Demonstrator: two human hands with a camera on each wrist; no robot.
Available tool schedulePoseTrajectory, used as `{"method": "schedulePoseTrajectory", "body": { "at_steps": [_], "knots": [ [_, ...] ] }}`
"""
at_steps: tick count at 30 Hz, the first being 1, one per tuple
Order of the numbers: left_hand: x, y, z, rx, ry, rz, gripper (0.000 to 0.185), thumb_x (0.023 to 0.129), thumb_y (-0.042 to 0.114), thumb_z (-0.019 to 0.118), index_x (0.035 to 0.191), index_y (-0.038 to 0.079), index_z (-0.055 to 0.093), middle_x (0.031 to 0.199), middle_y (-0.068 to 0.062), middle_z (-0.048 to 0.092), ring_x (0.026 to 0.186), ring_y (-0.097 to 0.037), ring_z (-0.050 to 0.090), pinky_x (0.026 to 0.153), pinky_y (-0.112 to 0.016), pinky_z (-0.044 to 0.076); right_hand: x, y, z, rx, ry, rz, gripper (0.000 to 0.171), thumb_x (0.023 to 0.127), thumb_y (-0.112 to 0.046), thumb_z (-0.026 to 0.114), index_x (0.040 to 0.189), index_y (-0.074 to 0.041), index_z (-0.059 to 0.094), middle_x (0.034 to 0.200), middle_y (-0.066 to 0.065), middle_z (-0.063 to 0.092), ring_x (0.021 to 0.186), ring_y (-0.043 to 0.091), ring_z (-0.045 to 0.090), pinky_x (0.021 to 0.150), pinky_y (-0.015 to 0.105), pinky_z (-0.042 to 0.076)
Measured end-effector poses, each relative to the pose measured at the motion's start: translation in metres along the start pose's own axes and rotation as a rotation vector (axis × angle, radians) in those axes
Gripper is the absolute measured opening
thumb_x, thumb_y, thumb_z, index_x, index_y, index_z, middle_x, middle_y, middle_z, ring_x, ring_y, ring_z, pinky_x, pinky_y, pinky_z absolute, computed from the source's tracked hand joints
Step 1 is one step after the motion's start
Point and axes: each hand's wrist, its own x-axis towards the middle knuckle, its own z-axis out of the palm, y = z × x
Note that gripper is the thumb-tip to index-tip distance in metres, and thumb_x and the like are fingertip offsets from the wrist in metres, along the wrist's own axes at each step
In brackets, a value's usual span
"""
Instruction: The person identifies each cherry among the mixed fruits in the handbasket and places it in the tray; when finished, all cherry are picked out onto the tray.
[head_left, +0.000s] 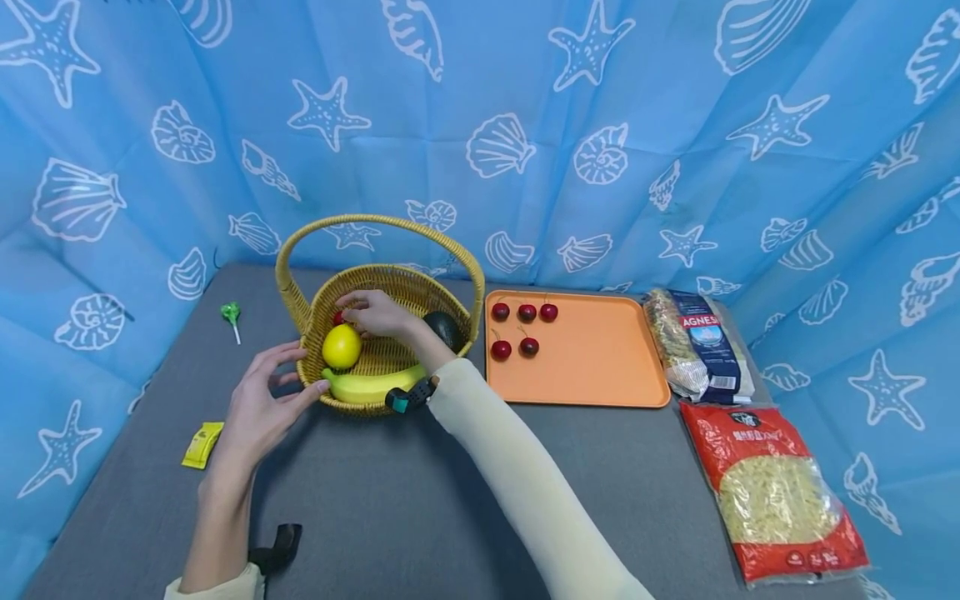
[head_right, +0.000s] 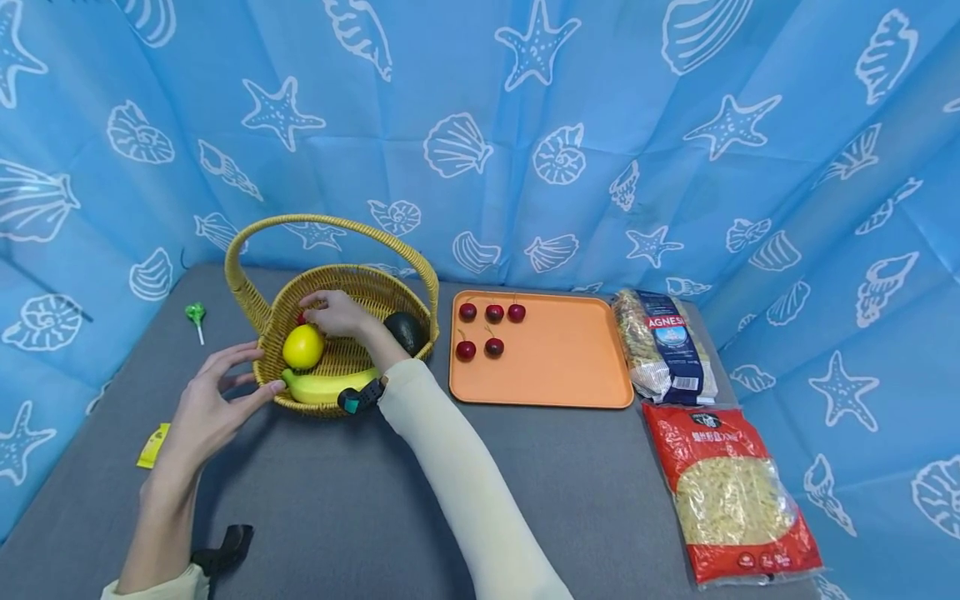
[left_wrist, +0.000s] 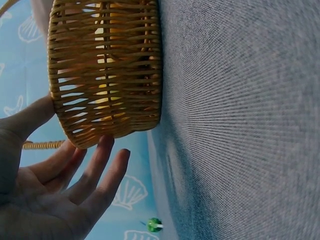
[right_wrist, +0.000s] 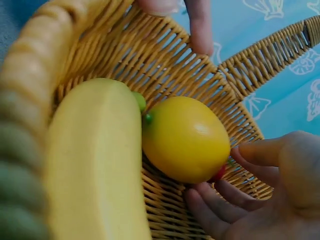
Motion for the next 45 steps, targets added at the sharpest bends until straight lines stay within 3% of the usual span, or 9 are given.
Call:
{"method": "schedulePoseTrajectory", "body": {
  "at_steps": [7, 15, 19, 21, 26, 29, 34, 40, 45],
  "knots": [
    [-0.001, 0.0, -0.001, -0.001, 0.001, 0.006, 0.064, 0.101, 0.028, 0.08, 0.153, 0.001, 0.054, 0.166, -0.022, 0.044, 0.132, -0.048, 0.065, 0.107, -0.063, 0.059, 0.0, 0.005, 0.009, 0.01, 0.033, 0.013, 0.04, 0.117, -0.013, 0.047, 0.153, -0.002, 0.059, 0.149, 0.021, 0.064, 0.094, 0.012, 0.057, 0.084, 0.029, 0.05],
    [-0.004, -0.002, 0.0, 0.006, -0.012, -0.014, 0.066, 0.101, 0.033, 0.08, 0.154, 0.003, 0.054, 0.166, -0.022, 0.044, 0.133, -0.048, 0.065, 0.106, -0.063, 0.06, -0.01, 0.001, 0.016, 0.007, 0.306, -0.101, 0.032, 0.108, -0.005, 0.063, 0.139, -0.003, 0.07, 0.133, 0.02, 0.074, 0.063, 0.013, 0.055, 0.055, 0.022, 0.044],
    [-0.005, -0.004, 0.0, 0.006, -0.004, -0.001, 0.065, 0.101, 0.032, 0.08, 0.153, 0.002, 0.055, 0.166, -0.022, 0.044, 0.132, -0.048, 0.066, 0.105, -0.062, 0.06, -0.038, -0.007, 0.012, 0.021, 0.286, -0.182, 0.034, 0.107, -0.006, 0.067, 0.14, -0.005, 0.069, 0.137, 0.017, 0.072, 0.095, 0.022, 0.079, 0.078, 0.034, 0.067],
    [-0.005, -0.004, 0.0, 0.003, -0.003, 0.003, 0.065, 0.101, 0.032, 0.08, 0.153, 0.002, 0.055, 0.166, -0.022, 0.044, 0.132, -0.048, 0.066, 0.105, -0.062, 0.06, -0.057, -0.009, 0.007, 0.024, 0.227, -0.234, 0.035, 0.108, -0.008, 0.066, 0.143, -0.005, 0.067, 0.141, 0.017, 0.07, 0.114, 0.028, 0.079, 0.095, 0.045, 0.069],
    [-0.004, -0.002, 0.0, -0.005, 0.0, 0.003, 0.065, 0.101, 0.032, 0.08, 0.152, 0.002, 0.055, 0.167, -0.021, 0.044, 0.132, -0.048, 0.065, 0.106, -0.061, 0.06, -0.112, -0.004, -0.007, 0.046, 0.126, -0.381, 0.032, 0.109, -0.008, 0.063, 0.14, -0.001, 0.061, 0.139, 0.02, 0.065, 0.114, 0.045, 0.076, 0.099, 0.049, 0.068],
    [-0.004, -0.001, 0.0, -0.002, 0.005, 0.003, 0.065, 0.101, 0.031, 0.08, 0.152, 0.001, 0.055, 0.167, -0.021, 0.044, 0.133, -0.048, 0.065, 0.106, -0.061, 0.06, -0.145, 0.006, -0.018, 0.046, 0.134, -0.439, 0.028, 0.107, -0.004, 0.064, 0.134, 0.0, 0.062, 0.134, 0.02, 0.066, 0.116, 0.039, 0.074, 0.103, 0.047, 0.067],
    [-0.004, -0.001, -0.002, 0.001, 0.01, -0.001, 0.065, 0.1, 0.032, 0.081, 0.152, 0.002, 0.055, 0.167, -0.021, 0.043, 0.133, -0.046, 0.064, 0.108, -0.059, 0.059, -0.185, 0.034, -0.042, 0.022, 0.178, -0.426, 0.026, 0.103, 0.0, 0.069, 0.128, -0.001, 0.065, 0.135, 0.02, 0.066, 0.129, 0.031, 0.069, 0.106, 0.035, 0.065],
    [-0.002, -0.001, -0.001, 0.003, 0.013, 0.022, 0.064, 0.1, 0.03, 0.081, 0.151, 0.001, 0.056, 0.166, -0.021, 0.045, 0.132, -0.046, 0.066, 0.107, -0.058, 0.058, -0.204, 0.076, -0.086, -0.011, 0.356, -0.359, 0.022, 0.105, 0.001, 0.067, 0.124, 0.006, 0.057, 0.143, 0.031, 0.058, 0.108, 0.054, 0.074, 0.093, 0.049, 0.07],
    [-0.001, 0.001, 0.0, 0.0, 0.006, 0.02, 0.064, 0.1, 0.03, 0.081, 0.151, 0.001, 0.056, 0.166, -0.022, 0.045, 0.132, -0.047, 0.065, 0.108, -0.06, 0.059, -0.209, 0.114, -0.12, 0.014, 0.534, -0.286, 0.019, 0.109, -0.003, 0.062, 0.123, 0.009, 0.057, 0.129, 0.029, 0.064, 0.095, 0.046, 0.08, 0.085, 0.049, 0.071]
  ]
}}
